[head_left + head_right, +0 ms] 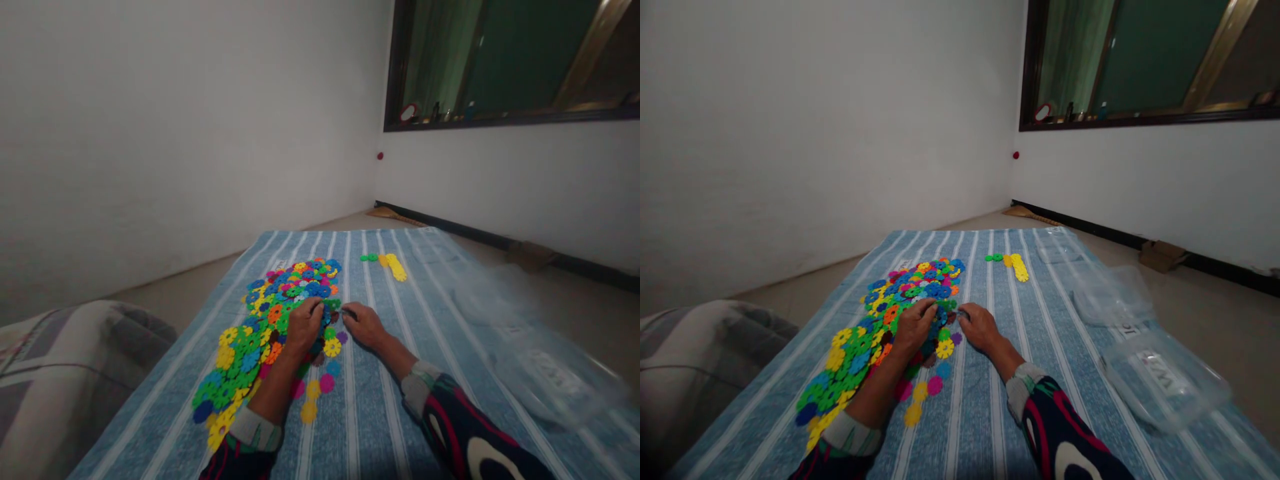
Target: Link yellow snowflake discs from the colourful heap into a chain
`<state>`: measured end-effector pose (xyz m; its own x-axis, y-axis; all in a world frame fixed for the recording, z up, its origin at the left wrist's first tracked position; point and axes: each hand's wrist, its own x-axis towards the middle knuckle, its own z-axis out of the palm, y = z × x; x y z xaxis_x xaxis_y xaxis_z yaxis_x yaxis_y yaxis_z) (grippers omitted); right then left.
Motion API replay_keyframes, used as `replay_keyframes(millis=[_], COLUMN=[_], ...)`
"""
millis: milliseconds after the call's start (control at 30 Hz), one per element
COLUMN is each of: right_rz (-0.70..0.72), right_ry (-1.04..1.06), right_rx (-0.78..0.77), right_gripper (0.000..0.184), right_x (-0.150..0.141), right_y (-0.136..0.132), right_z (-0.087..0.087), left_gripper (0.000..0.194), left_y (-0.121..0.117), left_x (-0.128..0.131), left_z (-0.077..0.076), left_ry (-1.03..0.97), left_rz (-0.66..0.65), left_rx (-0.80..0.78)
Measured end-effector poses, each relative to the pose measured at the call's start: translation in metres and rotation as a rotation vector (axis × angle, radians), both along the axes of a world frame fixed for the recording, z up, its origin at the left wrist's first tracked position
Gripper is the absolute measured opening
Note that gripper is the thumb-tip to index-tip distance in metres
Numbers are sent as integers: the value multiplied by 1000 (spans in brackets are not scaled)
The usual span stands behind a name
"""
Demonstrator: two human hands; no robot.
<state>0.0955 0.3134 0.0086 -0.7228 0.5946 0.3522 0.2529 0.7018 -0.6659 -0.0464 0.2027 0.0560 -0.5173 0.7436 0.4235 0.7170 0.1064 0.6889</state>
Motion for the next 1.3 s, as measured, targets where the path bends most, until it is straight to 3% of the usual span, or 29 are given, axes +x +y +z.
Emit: replay_keyframes(millis=[133,300,500,667,967,1167,1300], right_rz=[8,26,-2,6,-5,-142,-167], right_ry=[-35,-55,-68,0,38,-262,-376], right_rx=[55,101,60,-41,-130,2,32], right_gripper=[25,28,27,25,26,30,23], right_x=[51,77,96,105,94,55,33], right_y=[-41,-75,-79,-75,-49,-24,-17], right_z=[3,2,4,5,13,23,25], left_gripper=[32,30,31,27,30,32,28], left_y=[-19,-34,-50,-56,-28,-12,-7], left_x=[43,53,65,71,66,68,65], left_z=[-5,-7,-12,-17,-27,-20,-16], left_ry=[-22,-9,-35,-169,-398,-652,-747], left_rz=[-26,63,78,126,205,216,194], left_rx=[15,5,-15,37,114,147,186])
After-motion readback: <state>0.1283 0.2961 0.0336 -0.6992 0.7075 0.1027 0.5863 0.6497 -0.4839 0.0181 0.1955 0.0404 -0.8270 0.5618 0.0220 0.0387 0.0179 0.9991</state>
